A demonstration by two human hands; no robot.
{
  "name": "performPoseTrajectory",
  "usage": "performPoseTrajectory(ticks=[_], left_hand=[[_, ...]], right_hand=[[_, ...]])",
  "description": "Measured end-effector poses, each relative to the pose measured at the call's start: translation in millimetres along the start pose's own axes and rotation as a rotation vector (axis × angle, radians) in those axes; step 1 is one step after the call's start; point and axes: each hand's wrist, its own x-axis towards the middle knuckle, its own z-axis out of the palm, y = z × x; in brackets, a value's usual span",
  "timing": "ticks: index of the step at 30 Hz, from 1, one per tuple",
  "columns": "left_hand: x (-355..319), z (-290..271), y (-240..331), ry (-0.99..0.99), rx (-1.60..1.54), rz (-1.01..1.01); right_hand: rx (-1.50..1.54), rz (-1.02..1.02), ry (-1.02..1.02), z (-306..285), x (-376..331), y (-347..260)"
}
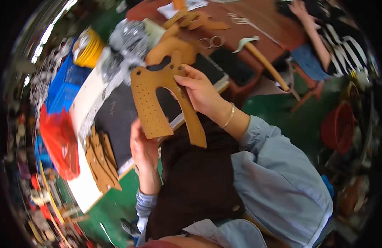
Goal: The person retrieves leather pieces from under the table, sorts the leather pieces on the workbench, and inserts small metal studs from a bag into holes on the leather pieces by hand.
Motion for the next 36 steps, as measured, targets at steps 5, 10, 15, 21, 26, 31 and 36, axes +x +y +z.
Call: performPoseTrajectory(ticks=[5, 10, 15, 21, 26, 31, 36], left_hand=[[-18.7, -2.8, -58.5, -0.540, -0.059, -0.442], [-31.2, -8.7, -154.7, -0.718, 0.025, -0.640], [-24.9, -10.2, -156.1, -0.584, -0.141, -0.759], [-19.4, -8.9, -152.1, -0.581, -0.207, -0.772], [-19.2, -8.9, -153.1, -0.595, -0.241, -0.763], [-20.3, -11.9, -157.1, -0.614, -0.260, -0.759], [-20.3, -13.0, -159.1, -0.602, -0.308, -0.766]], right_hand=[[0.036, -0.124, 0.102, -9.7, -2.7, -31.5], [0.031, -0.136, 0.268, -8.2, -4.2, -43.2], [0.066, -0.118, 0.343, -13.9, -4.0, -35.9], [0.315, -0.114, -0.146, -29.3, -2.2, -30.3], [0.289, -0.161, -0.121, -42.6, -4.9, -25.5], [0.207, -0.232, 0.028, -35.3, -8.1, -38.3], [0.076, -0.298, 0.357, 0.0, -15.3, -60.2]])
